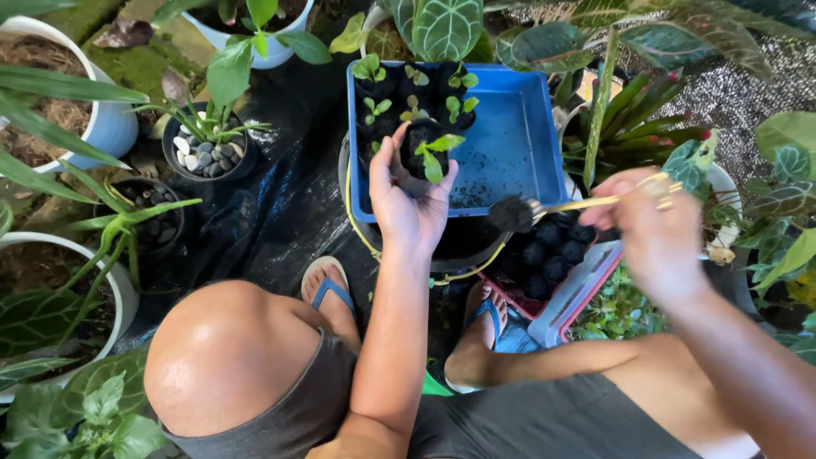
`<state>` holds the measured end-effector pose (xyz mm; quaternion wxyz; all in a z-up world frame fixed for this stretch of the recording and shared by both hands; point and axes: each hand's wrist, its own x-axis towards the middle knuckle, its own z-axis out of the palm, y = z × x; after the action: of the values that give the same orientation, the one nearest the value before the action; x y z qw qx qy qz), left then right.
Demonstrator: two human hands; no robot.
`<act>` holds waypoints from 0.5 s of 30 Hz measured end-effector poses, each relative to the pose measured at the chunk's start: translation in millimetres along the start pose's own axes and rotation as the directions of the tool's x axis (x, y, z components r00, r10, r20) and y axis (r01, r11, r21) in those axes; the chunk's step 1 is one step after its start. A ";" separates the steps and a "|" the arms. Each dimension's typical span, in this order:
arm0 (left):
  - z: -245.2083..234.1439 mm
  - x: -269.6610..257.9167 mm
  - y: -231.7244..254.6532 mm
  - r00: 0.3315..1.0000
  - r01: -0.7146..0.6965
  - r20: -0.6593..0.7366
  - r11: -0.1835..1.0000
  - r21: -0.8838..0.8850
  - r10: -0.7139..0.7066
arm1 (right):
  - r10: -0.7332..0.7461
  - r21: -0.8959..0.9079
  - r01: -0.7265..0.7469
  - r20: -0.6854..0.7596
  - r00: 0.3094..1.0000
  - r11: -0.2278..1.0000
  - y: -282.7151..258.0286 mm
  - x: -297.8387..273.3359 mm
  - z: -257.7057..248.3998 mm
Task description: The person plants small seedlings into black plastic pots using a spoon to add soil. They carefully place each seedling into the pot, add soil around the roots, and gently pat the soil down to secure the plant. The person then places the potted seedlings into a blue tray.
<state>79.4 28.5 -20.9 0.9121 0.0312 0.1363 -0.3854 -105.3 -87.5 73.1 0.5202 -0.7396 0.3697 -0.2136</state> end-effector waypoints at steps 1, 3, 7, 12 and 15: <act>-0.9 -0.3 -3.2 1.000 -0.001 0.005 1.000 0.001 0.001 | -0.005 0.002 0.005 -0.001 1.000 1.000 -2.6 4.2 -4.1; -1.9 0.5 -9.8 1.000 0.027 0.001 0.999 -0.023 -0.027 | -0.049 0.324 0.071 -0.078 0.996 0.943 -8.5 13.9 -12.5; -8.1 -0.8 -29.4 0.999 0.032 -0.011 0.998 -0.061 -0.032 | -0.095 0.225 0.112 -0.087 0.992 0.968 -33.1 23.6 -2.6; -14.3 -1.7 -43.6 0.998 -0.056 -0.025 0.998 -0.014 0.056 | -0.084 0.098 0.091 -0.070 0.994 0.991 -34.4 38.2 10.8; -12.8 -1.9 -47.0 0.995 -0.104 -0.003 0.994 0.034 0.104 | -0.106 0.096 0.111 -0.058 0.993 0.989 -34.6 42.5 13.6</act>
<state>41.8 -1.1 -30.4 0.9299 0.0547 0.1302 -0.3397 -57.5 -105.4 97.2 0.5338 -0.7262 0.3314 -0.2790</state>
